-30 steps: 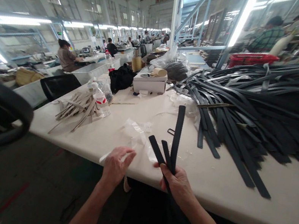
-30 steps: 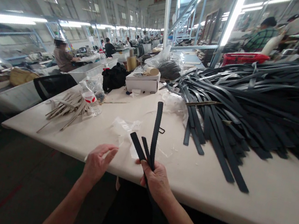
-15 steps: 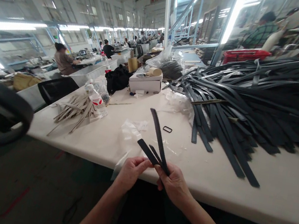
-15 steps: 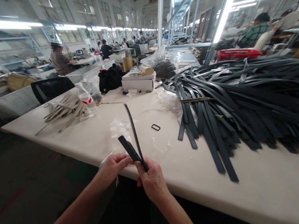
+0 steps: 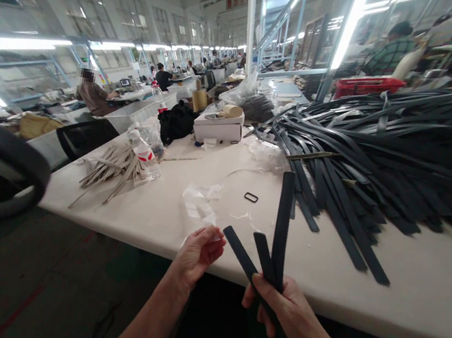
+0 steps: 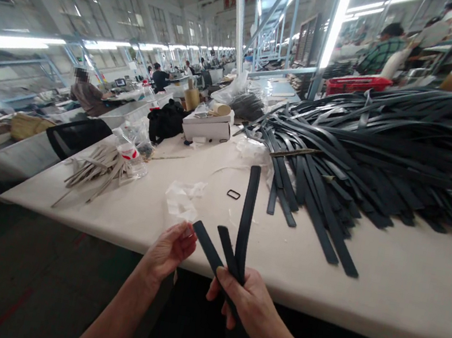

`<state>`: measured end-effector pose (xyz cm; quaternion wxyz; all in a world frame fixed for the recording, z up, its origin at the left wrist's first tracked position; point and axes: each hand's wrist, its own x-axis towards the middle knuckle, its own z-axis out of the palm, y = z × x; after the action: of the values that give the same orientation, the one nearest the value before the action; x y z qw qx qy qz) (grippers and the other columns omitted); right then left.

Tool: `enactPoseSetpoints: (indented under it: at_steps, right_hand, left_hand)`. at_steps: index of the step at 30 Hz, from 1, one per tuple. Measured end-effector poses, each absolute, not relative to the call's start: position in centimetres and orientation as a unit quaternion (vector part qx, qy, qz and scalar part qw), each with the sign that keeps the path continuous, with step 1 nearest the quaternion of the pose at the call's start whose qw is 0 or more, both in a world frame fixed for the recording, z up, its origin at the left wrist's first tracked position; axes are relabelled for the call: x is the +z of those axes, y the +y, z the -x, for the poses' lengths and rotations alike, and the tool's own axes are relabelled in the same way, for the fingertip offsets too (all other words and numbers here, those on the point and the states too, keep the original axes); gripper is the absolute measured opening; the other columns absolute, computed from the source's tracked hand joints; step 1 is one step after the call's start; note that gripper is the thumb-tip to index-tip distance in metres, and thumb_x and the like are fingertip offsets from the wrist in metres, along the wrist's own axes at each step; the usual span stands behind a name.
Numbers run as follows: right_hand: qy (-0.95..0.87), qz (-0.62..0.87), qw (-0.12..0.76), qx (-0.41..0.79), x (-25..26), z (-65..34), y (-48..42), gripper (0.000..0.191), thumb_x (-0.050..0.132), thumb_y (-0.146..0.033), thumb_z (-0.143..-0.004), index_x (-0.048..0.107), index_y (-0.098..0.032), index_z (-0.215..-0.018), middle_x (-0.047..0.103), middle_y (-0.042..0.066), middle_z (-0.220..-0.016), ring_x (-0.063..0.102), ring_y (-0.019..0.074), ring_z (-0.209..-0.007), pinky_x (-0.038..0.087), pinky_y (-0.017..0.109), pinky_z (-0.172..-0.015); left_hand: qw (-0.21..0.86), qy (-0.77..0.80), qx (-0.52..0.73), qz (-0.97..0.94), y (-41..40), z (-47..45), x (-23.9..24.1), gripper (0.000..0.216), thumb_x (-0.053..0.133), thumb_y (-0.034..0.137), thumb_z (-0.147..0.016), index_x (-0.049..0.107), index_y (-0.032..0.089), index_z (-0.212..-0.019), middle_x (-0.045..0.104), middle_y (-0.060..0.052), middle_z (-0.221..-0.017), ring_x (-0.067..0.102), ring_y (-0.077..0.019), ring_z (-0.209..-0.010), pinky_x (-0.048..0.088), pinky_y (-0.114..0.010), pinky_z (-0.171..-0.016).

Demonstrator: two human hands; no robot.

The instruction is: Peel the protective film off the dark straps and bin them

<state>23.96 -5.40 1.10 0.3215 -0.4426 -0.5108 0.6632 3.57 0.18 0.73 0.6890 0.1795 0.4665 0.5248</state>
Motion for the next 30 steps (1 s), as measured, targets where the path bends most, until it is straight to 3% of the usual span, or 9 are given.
enactPoseSetpoints:
  at_steps: [4, 11, 22, 24, 28, 30]
  right_hand:
    - [-0.538, 0.448, 0.3, 0.648, 0.8, -23.9, -6.7, 0.058, 0.05, -0.066, -0.087, 0.067, -0.013, -0.072, 0.065, 0.004, -0.069, 0.05, 0.0073, -0.041, 0.034, 0.017, -0.035]
    - [-0.571, 0.473, 0.273, 0.613, 0.7, -23.6, -6.6, 0.064, 0.045, -0.071, -0.086, 0.067, -0.013, -0.073, 0.051, -0.003, -0.057, 0.044, 0.0054, -0.038, 0.032, 0.016, -0.037]
    - [-0.585, 0.517, 0.277, 0.559, 0.9, -23.3, -5.9, 0.062, 0.04, -0.072, -0.087, 0.063, -0.015, -0.075, 0.044, -0.006, -0.051, 0.046, 0.0078, -0.036, 0.034, 0.02, -0.04]
    - [-0.58, 0.514, 0.296, 0.559, 1.3, -22.7, -5.2, 0.061, 0.041, -0.071, -0.087, 0.063, -0.015, -0.075, 0.048, -0.004, -0.052, 0.047, 0.0084, -0.037, 0.034, 0.02, -0.04]
    - [-0.569, 0.476, 0.327, 0.584, 2.1, -21.8, -3.7, 0.061, 0.043, -0.072, -0.085, 0.064, -0.015, -0.08, 0.064, 0.002, -0.073, 0.051, 0.0088, -0.043, 0.037, 0.021, -0.041]
    - [-0.571, 0.46, 0.319, 0.601, 2.2, -22.3, -4.0, 0.063, 0.043, -0.072, -0.086, 0.066, -0.014, -0.082, 0.067, 0.004, -0.077, 0.053, 0.0085, -0.044, 0.039, 0.022, -0.044]
  left_hand:
    - [0.696, 0.44, 0.549, -0.142, 0.6, -4.3, 1.0, 0.032, 0.088, 0.033, -0.059, 0.065, 0.017, -0.073, 0.072, 0.004, -0.068, 0.067, -0.0096, -0.06, 0.055, -0.02, -0.058]
    - [0.711, 0.428, 0.539, -0.146, 0.5, -4.6, 2.0, 0.018, 0.077, 0.028, -0.075, 0.069, 0.013, -0.081, 0.075, -0.003, -0.079, 0.071, -0.014, -0.067, 0.058, -0.023, -0.061]
    - [0.737, 0.408, 0.507, -0.184, -0.2, -4.8, 1.6, 0.033, 0.086, 0.035, -0.065, 0.071, 0.013, -0.086, 0.076, -0.004, -0.08, 0.071, -0.0148, -0.07, 0.059, -0.025, -0.067]
    - [0.736, 0.403, 0.503, -0.204, -0.5, -5.4, 1.5, 0.034, 0.086, 0.035, -0.064, 0.071, 0.012, -0.084, 0.076, -0.005, -0.08, 0.071, -0.0149, -0.071, 0.058, -0.024, -0.066]
    - [0.744, 0.375, 0.489, -0.256, -0.8, -6.5, 1.5, 0.034, 0.084, 0.039, -0.066, 0.07, 0.01, -0.077, 0.071, -0.003, -0.067, 0.062, -0.0113, -0.05, 0.047, -0.019, -0.043]
    - [0.724, 0.39, 0.512, -0.247, -0.3, -6.0, 1.6, 0.035, 0.085, 0.039, -0.064, 0.071, 0.01, -0.079, 0.072, -0.004, -0.069, 0.064, -0.0116, -0.054, 0.05, -0.02, -0.048]
